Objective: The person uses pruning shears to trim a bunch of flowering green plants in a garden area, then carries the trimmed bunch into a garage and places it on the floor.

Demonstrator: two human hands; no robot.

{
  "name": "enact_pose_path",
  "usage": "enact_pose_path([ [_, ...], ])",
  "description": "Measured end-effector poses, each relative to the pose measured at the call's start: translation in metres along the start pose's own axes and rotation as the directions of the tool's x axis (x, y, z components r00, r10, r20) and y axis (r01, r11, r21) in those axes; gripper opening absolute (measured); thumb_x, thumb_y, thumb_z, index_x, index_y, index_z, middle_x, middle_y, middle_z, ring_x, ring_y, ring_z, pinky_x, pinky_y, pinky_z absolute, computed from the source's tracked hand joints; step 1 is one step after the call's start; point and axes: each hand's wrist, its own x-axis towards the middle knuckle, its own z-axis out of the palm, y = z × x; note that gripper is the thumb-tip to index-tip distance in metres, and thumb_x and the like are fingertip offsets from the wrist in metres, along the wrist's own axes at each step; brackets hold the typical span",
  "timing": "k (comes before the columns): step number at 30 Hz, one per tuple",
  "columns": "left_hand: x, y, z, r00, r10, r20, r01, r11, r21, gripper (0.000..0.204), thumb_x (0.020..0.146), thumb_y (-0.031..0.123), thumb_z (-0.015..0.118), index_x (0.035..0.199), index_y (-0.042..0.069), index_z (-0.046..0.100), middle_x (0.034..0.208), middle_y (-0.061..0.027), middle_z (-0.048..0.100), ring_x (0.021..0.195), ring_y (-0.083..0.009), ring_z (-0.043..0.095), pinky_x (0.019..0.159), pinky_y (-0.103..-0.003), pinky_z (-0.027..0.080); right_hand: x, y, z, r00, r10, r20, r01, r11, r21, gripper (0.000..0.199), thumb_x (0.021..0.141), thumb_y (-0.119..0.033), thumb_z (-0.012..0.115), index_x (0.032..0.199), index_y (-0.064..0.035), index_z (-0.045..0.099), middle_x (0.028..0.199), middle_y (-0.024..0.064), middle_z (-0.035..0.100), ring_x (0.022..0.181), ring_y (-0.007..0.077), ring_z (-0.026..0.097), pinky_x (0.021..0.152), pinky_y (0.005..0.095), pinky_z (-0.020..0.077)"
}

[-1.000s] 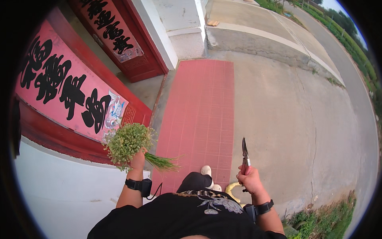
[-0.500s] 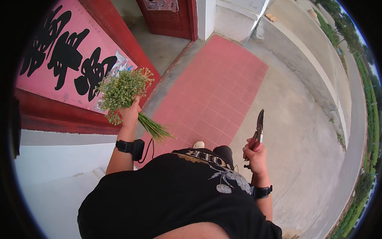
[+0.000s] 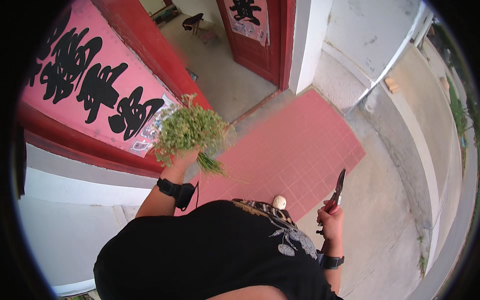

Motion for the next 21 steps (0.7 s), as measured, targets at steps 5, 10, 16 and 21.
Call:
enact_pose_path([
  [5,0.076,0.021,0.013,0.827,-0.320,0.463,0.540,0.217,-0.813,0.048,0.095,0.029,0.042,0.138,0.008,0.032,0.139,-0.0092,0.038,0.128,-0.0242,0.035,0.107,-0.040,0.027,0.129,-0.081,-0.001,0.991,-0.040,0.125,0.059,0.987,-0.147,0.028,0.072,0.007,0.058,0.098,0.0038,0.049,0.063,0.0018,0.051,0.050,0.0106,0.049,0.044,0.0234,0.0391],
  [10,0.124,0.017,0.044,0.801,-0.376,0.466,0.470,0.877,-0.100,0.047,0.095,0.027,0.042,0.137,0.008,0.033,0.138,-0.0066,0.038,0.128,-0.0222,0.033,0.110,-0.039,0.020,0.247,-0.136,0.032,0.945,-0.133,0.299,0.177,0.976,-0.124,0.027,0.072,0.006,0.058,0.097,0.0023,0.050,0.066,0.0015,0.051,0.052,0.0105,0.051,0.047,0.0239,0.0405],
  [16,0.201,-0.003,0.121,0.733,-0.401,0.549,0.499,-0.229,-0.835,0.047,0.095,0.024,0.046,0.138,0.008,0.033,0.137,-0.0086,0.041,0.126,-0.0236,0.038,0.108,-0.039,0.028,0.344,-0.193,0.076,0.903,0.001,0.429,0.085,0.980,-0.181,0.027,0.071,0.007,0.062,0.096,0.0038,0.052,0.063,-0.0002,0.051,0.052,0.0089,0.050,0.048,0.0228,0.0405],
  [21,0.280,-0.012,0.167,0.781,-0.307,0.543,0.544,-0.091,-0.834,0.047,0.095,0.023,0.045,0.138,0.008,0.033,0.137,-0.0090,0.040,0.126,-0.0238,0.038,0.108,-0.039,0.029,0.426,-0.249,0.080,0.865,0.033,0.500,0.083,0.974,-0.209,0.027,0.071,0.008,0.061,0.097,0.0024,0.053,0.066,0.0002,0.053,0.055,0.0092,0.051,0.049,0.0228,0.0406],
])
